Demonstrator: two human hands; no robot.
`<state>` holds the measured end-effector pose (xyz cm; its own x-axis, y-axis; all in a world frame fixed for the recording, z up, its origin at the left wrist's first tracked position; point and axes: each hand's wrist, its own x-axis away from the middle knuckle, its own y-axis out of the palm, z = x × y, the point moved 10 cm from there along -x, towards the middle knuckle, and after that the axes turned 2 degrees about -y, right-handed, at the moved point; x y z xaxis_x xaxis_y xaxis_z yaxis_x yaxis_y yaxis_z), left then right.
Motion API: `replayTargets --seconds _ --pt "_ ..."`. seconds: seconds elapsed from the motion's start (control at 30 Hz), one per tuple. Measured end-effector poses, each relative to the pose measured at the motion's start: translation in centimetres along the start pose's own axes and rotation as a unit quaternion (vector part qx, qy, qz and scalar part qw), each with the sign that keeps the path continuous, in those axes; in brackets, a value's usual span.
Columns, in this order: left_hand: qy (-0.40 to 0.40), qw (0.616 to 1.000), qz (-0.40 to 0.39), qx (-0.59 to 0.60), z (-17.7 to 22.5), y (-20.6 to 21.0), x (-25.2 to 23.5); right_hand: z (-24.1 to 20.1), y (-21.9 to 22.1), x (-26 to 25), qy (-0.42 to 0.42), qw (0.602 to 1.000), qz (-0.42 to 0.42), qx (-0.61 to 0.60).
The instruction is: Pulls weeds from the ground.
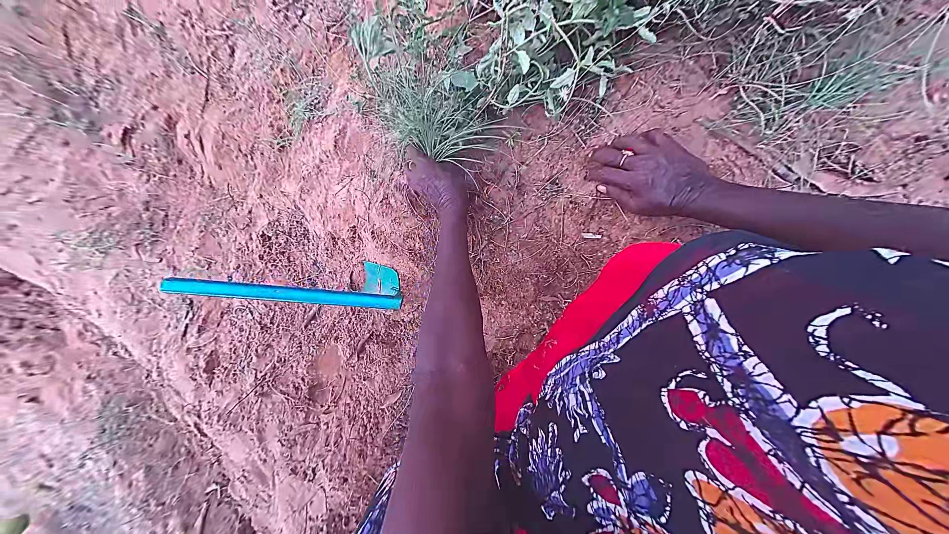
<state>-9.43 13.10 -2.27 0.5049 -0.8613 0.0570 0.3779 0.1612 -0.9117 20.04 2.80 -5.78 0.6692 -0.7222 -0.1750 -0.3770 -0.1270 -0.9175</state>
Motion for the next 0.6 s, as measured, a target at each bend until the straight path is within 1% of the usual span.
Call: replayTargets --seconds 0.07,0.1,0.17,0.2,0.23,0.27,0.3,0.37,0.47,0.6 --pt "0.005 0.998 -0.009 0.057 -0.2 -0.1 0.4 0.0 -0.2 0.0 0.002 1.0 0.002 -0.004" --pt "0.002 0.997 -0.031 0.069 -0.6 0.2 0.6 -0.1 -0.2 0.1 0.003 1.0 -0.001 -0.005" --pt "0.019 0.997 -0.039 0.063 -1.2 0.9 0.3 -0.2 -0.1 0.0 0.002 1.0 -0.004 -0.007" --pt "0.022 0.994 -0.001 0.111 -1.1 0.1 0.3 -0.2 -0.2 0.0 0.002 1.0 -0.003 -0.005" --pt "0.039 0.983 0.056 0.171 -0.4 -1.1 0.5 -0.1 -0.3 0.0 0.003 1.0 -0.003 -0.006" --pt "0.052 0.966 0.091 0.235 -0.1 -1.7 0.4 -0.1 -0.3 0.0 0.006 1.0 -0.004 -0.009" --pt "0.052 0.953 0.087 0.286 0.0 -1.7 0.0 -0.1 -0.3 0.0 0.009 1.0 -0.005 -0.008" --pt "0.037 0.934 0.058 0.351 -0.5 -1.0 -1.7 -0.2 -0.3 0.2 0.01 1.0 -0.008 -0.008" --pt "0.042 0.903 0.0 0.428 -1.1 -0.2 -4.3 -0.1 -0.3 0.0 0.007 1.0 -0.004 -0.002" --pt "-0.016 0.859 -0.061 0.508 -1.1 0.9 -4.8 -0.1 -0.2 0.0 0.01 1.0 -0.014 -0.002"
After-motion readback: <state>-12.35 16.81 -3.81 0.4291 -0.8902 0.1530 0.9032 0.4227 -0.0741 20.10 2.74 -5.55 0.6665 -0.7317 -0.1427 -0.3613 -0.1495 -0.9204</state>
